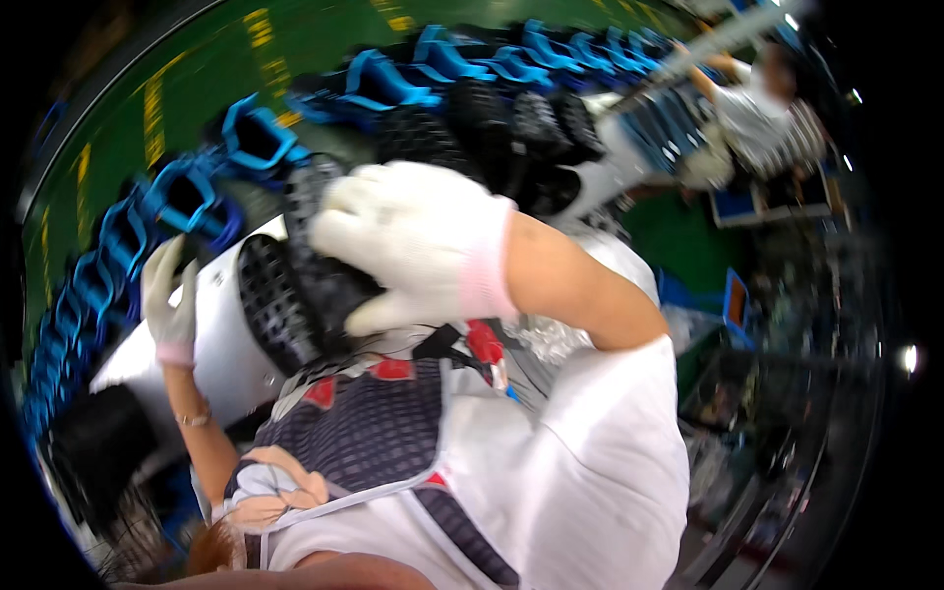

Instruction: The person picks up black shoe soles from a stack and places them into blue and black shoes on an assembly line.

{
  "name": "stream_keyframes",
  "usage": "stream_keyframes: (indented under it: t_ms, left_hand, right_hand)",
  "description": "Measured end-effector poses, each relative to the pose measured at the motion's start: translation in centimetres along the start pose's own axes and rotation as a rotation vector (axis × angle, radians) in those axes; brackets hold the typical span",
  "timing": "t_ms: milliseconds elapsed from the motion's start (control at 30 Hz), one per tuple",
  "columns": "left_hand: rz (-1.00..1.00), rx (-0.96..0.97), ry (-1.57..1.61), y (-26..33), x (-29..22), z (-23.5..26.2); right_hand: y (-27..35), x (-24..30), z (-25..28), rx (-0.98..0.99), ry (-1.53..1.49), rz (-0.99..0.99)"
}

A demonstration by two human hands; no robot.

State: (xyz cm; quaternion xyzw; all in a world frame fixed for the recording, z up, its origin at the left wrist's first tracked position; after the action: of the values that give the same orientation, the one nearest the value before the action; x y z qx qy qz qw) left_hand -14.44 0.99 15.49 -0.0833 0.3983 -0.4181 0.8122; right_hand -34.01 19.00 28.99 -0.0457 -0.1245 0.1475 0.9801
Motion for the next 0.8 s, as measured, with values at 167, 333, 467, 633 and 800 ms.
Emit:
stream_keyframes:
  t_ms: [167,333,467,633,800]
  left_hand:
    - [0.205,-0.111,0.600,-1.0,-1.2,0.8]
    - [0.381,-0.038,0.948,-1.7,-1.4,-0.2]
    - [0.721,-0.386,1.286,1.3,3.4,0.5]
    - [0.441,-0.426,1.141,0.5,4.6,2.2]
    - [0.258,-0.394,0.876,-0.9,1.2,3.3]
  right_hand:
    - [-0.3,0.9,3.9,-0.225,0.036,0.030]
    - [-4.2,3.9,2.2,-0.163,0.025,0.139]
    - [-6.6,6.2,1.4,-0.213,-0.005,0.233]
    - [-8.1,5.2,-0.2,-0.175,-0.007,0.117]
    - [-9.5,2.9,-2.2,0.075,-0.035,-0.080]
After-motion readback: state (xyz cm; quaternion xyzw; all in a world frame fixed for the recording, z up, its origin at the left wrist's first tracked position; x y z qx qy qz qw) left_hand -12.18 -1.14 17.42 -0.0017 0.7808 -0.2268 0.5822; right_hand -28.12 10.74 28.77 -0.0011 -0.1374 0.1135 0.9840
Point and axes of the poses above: each hand's wrist, its own y-axis away from the middle knuckle, its own z-axis out of the back of the hand, x = y × z, the point moved 10 cm from there along -y, towards the middle knuckle, and after that the axes turned 7 degrees about y, right-handed, at the moved point
